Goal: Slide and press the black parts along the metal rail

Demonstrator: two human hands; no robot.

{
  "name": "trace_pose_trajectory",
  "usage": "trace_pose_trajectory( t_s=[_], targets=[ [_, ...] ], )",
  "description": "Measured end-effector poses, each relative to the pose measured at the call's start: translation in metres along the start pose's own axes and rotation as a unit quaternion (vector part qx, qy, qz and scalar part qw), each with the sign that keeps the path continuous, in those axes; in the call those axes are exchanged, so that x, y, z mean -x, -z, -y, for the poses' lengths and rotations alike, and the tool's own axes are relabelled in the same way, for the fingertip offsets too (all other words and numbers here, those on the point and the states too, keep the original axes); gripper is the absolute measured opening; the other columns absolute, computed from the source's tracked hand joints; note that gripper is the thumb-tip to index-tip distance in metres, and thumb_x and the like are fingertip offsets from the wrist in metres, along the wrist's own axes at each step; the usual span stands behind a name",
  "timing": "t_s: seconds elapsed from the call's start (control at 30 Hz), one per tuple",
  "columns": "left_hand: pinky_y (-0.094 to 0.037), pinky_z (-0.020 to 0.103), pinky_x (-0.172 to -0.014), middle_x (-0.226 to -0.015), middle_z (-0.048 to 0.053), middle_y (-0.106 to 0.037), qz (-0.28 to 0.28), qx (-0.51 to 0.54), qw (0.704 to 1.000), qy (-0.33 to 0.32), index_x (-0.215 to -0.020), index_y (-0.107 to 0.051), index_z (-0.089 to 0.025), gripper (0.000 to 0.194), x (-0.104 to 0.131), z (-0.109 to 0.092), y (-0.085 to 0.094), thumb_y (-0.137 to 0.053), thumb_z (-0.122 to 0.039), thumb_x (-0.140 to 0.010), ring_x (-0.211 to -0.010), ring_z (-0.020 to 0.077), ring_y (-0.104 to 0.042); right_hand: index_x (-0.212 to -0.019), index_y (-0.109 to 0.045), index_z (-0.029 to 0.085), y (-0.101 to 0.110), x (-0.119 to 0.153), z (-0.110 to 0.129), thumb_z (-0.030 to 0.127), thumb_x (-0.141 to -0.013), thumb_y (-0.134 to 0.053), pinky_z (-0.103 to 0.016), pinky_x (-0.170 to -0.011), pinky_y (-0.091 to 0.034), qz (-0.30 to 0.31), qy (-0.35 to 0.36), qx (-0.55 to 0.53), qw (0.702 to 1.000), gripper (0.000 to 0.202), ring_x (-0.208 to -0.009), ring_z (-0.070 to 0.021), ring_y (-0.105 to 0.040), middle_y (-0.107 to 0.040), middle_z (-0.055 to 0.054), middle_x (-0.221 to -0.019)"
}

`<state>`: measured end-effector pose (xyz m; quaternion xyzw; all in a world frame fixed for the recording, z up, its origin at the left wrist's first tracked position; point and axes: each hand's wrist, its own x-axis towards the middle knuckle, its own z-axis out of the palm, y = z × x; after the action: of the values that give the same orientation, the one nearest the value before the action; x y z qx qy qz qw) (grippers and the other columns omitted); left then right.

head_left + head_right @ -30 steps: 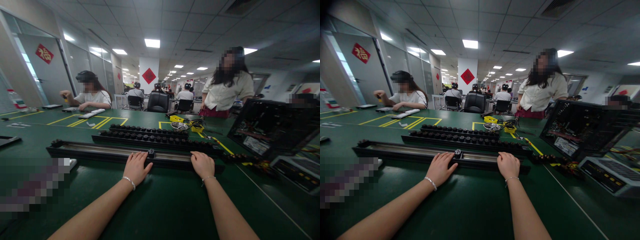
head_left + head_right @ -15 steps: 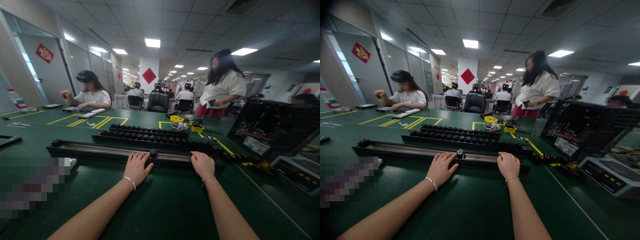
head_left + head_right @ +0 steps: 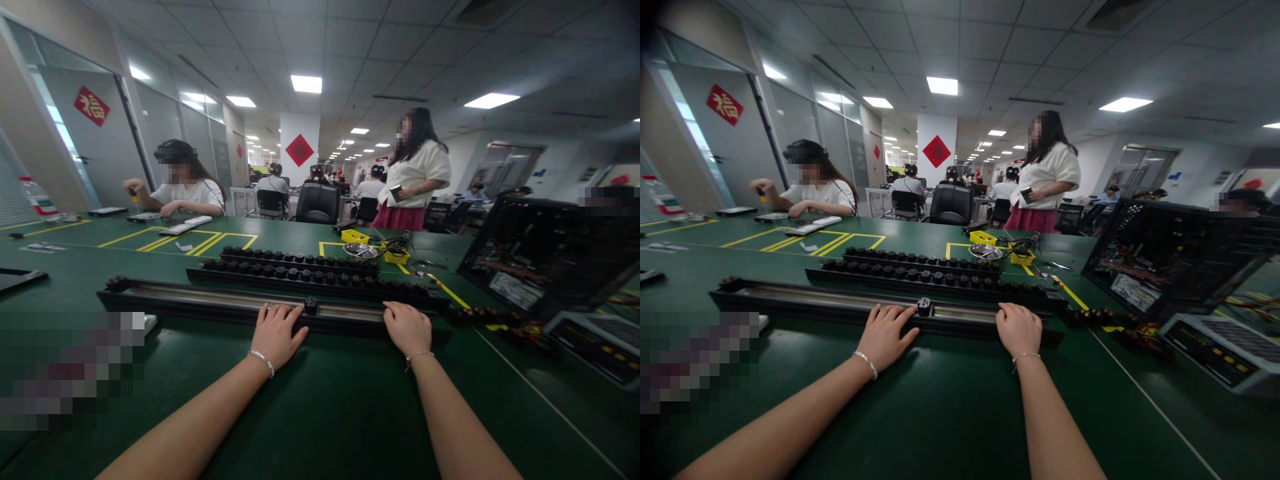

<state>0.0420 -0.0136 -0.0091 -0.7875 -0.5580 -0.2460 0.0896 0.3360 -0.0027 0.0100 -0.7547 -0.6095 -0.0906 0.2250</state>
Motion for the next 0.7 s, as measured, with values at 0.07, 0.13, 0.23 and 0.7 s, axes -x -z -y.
trace_pose_trajectory(
  t_s=[0.07, 0.13, 0.23, 0.7],
  targets=[
    [-0.021, 0.048, -0.106, -0.108, 0.004, -0.062, -0.001, -0.010, 1.000, -0.002, -0.127, -0.050, -0.030, 0.046, 0.000, 0.000, -0.001, -0.046, -0.047, -0.085, -0.110, 0.0243, -0.049, -0.103, -0.067, 0.026, -0.001, 0.001, 0.000, 0.027, -0.085, -0.034, -0.040, -0.096, -0.029, -0.018, 0.004, -0.007, 1.000, 0.038, -0.112, -0.0188, -0.052, -0.065, -0.001, -0.116],
    [-0.021, 0.048, -0.105, -0.107, 0.004, -0.061, 0.000, -0.022, 1.000, -0.002, -0.128, -0.049, -0.031, 0.047, 0.001, 0.000, -0.002, -0.047, -0.048, -0.084, -0.108, 0.0246, -0.049, -0.105, -0.066, 0.023, -0.003, 0.003, 0.003, 0.026, -0.085, -0.034, -0.042, -0.099, -0.027, -0.038, 0.011, -0.013, 0.999, 0.038, -0.112, -0.0195, -0.052, -0.064, -0.003, -0.116],
    [-0.021, 0.049, -0.104, -0.104, 0.005, -0.060, 0.007, -0.043, 0.999, -0.004, -0.130, -0.047, -0.033, 0.049, 0.001, -0.001, -0.003, -0.046, -0.049, -0.083, -0.106, 0.0252, -0.050, -0.110, -0.063, 0.019, -0.006, 0.009, 0.019, 0.025, -0.085, -0.035, -0.041, -0.100, -0.027, -0.051, 0.064, -0.029, 0.996, 0.038, -0.113, -0.0205, -0.051, -0.063, -0.006, -0.117],
    [-0.018, 0.057, -0.103, -0.110, 0.009, -0.056, 0.028, -0.083, 0.996, -0.005, -0.130, -0.045, -0.036, 0.051, -0.002, -0.002, -0.005, -0.050, -0.050, -0.082, -0.108, 0.0281, -0.047, -0.117, -0.057, 0.020, -0.028, 0.031, 0.149, 0.045, -0.081, -0.047, -0.047, -0.107, -0.010, 0.007, 0.064, -0.139, 0.988, 0.045, -0.111, -0.0218, -0.051, -0.063, -0.008, -0.115]
  ],
)
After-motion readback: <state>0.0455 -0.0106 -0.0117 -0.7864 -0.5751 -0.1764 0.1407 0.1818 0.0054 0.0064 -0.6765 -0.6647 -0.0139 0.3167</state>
